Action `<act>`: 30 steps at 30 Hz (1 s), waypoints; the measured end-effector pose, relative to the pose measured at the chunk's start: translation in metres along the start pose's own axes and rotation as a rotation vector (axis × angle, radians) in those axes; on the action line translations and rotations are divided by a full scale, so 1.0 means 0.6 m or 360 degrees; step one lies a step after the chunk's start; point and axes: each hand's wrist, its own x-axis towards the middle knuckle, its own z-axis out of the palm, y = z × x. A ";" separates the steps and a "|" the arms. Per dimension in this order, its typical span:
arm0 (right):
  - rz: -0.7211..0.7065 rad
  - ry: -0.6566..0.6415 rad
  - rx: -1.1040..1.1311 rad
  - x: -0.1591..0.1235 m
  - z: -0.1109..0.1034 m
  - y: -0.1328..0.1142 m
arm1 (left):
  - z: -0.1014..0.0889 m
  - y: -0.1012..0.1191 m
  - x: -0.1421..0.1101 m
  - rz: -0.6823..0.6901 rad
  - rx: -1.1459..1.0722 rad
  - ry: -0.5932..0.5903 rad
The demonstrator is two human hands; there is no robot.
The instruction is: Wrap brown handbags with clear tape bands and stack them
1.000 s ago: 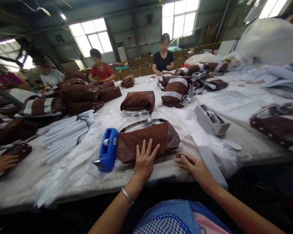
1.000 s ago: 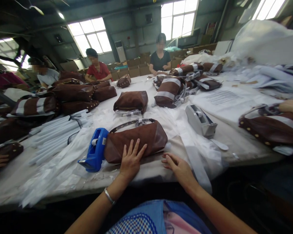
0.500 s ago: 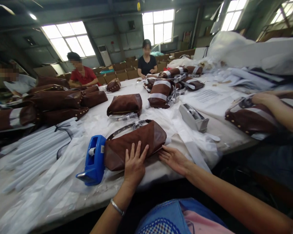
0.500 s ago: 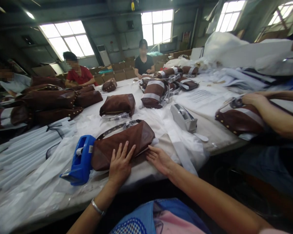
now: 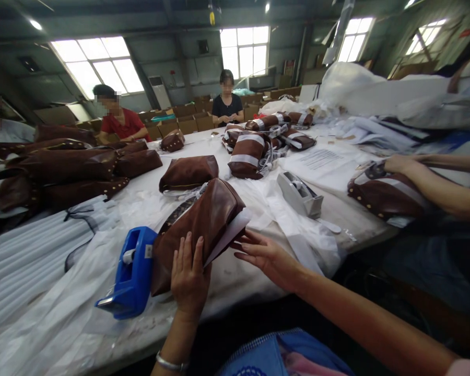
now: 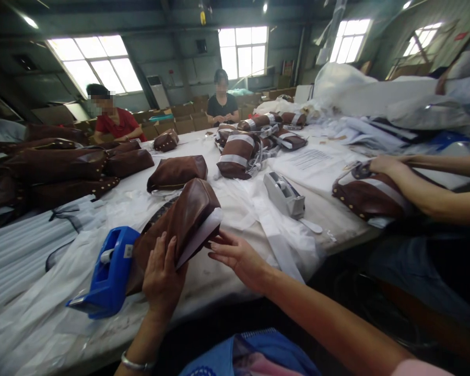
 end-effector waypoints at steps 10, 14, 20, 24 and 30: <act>-0.0420 0.0115 -0.2684 0.076 -0.242 0.017 | -0.037 -0.029 0.046 -0.0005 -0.0124 0.0072; -0.0498 -0.0045 -0.2677 0.108 -0.245 0.021 | -0.038 -0.035 0.061 -0.0071 -0.0103 0.0101; -0.0575 -0.0321 -0.2094 0.132 -0.162 0.001 | -0.046 -0.052 0.078 -0.0263 -0.0100 0.0154; -0.0291 -0.0539 -0.1155 0.196 -0.104 0.000 | -0.055 -0.071 0.089 -0.0552 -0.0058 0.0195; -0.0073 -0.0010 -0.0614 0.387 -0.118 0.033 | -0.061 -0.090 0.095 -0.0695 -0.0002 0.0223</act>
